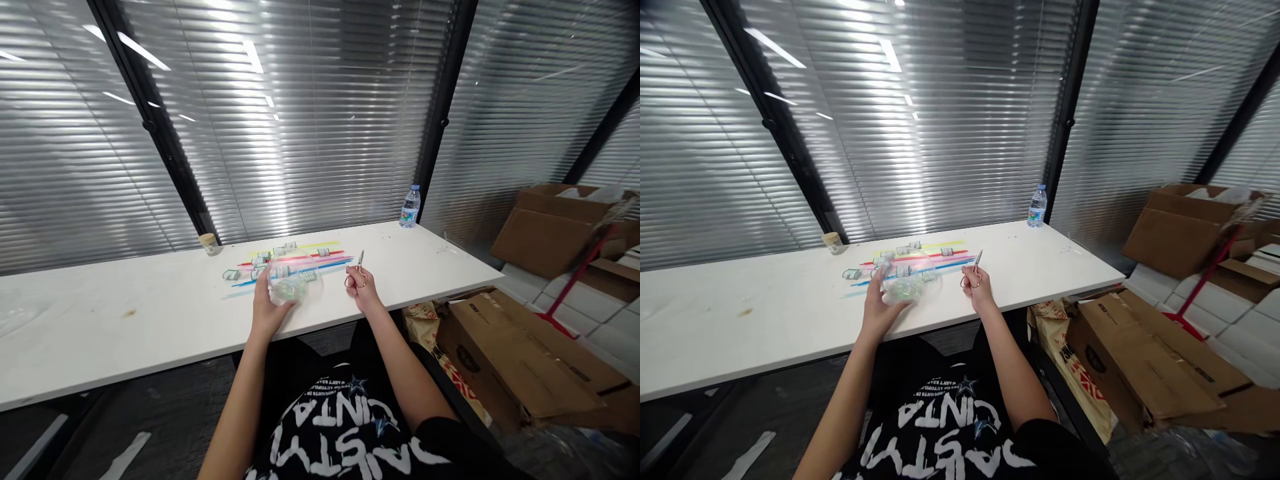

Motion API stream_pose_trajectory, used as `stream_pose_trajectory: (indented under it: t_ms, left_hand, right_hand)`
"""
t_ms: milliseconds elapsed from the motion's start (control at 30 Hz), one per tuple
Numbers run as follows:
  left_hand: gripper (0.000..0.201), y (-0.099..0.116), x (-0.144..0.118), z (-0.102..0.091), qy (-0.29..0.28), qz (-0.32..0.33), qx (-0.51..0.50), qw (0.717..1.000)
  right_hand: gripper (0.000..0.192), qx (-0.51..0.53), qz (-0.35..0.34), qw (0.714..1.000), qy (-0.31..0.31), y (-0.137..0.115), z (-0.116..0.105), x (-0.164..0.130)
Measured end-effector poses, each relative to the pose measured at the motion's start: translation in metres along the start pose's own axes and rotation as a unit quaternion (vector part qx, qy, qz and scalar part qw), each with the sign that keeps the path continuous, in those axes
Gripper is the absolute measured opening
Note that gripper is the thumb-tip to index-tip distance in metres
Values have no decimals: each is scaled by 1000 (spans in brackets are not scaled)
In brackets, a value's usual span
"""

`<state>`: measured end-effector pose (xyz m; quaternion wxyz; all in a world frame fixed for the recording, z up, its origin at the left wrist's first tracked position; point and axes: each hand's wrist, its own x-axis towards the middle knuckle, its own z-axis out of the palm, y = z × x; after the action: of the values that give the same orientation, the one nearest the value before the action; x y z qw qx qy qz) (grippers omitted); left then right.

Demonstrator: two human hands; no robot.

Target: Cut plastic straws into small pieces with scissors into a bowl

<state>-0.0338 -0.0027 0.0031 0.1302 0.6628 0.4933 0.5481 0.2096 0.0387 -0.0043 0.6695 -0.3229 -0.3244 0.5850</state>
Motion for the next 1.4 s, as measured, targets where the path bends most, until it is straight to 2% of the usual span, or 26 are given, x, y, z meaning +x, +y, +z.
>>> stream_pose_trajectory:
  t_ms: [100,233,367,500,633,767,900,1033,1233,1400]
  left_hand:
    - [100,0,0,1,-50,18,13,999]
    - [105,2,0,1,-17,-47,-8,999]
    - [104,5,0,0,-59,-103,-29,993]
    - [95,8,0,1,5,-173,-41,984]
    - [97,11,0,1,-60,-150,-43,986]
    - [97,14,-1,-1,-41,-153,-38,987]
    - [97,14,-1,-1,-101,-133,-39,985]
    - [98,11,-1,-1,-85,-143,-46,985]
    - [102,11,-2,-1,-112,-120,-28,986]
    - [117,7,-2,-2,-131,-138,-25,981]
  right_hand:
    - [34,-4,1,1000,-1,0,0,0]
    - [33,-3,2,1000,-1,-1,1,-1]
    - [33,-6,3,1000,1,-2,2,-2]
    - [34,-7,2,1000,4,-3,2,-2]
    - [34,-7,6,1000,3,-3,2,-2]
    - [34,-10,5,1000,1,-3,2,-2]
    - [34,-11,8,1000,4,-2,2,-1]
    - [34,-8,8,1000,1,-2,1,0]
    - [35,-3,7,1000,5,-2,1,0]
    - [35,-1,6,1000,5,-3,3,-1]
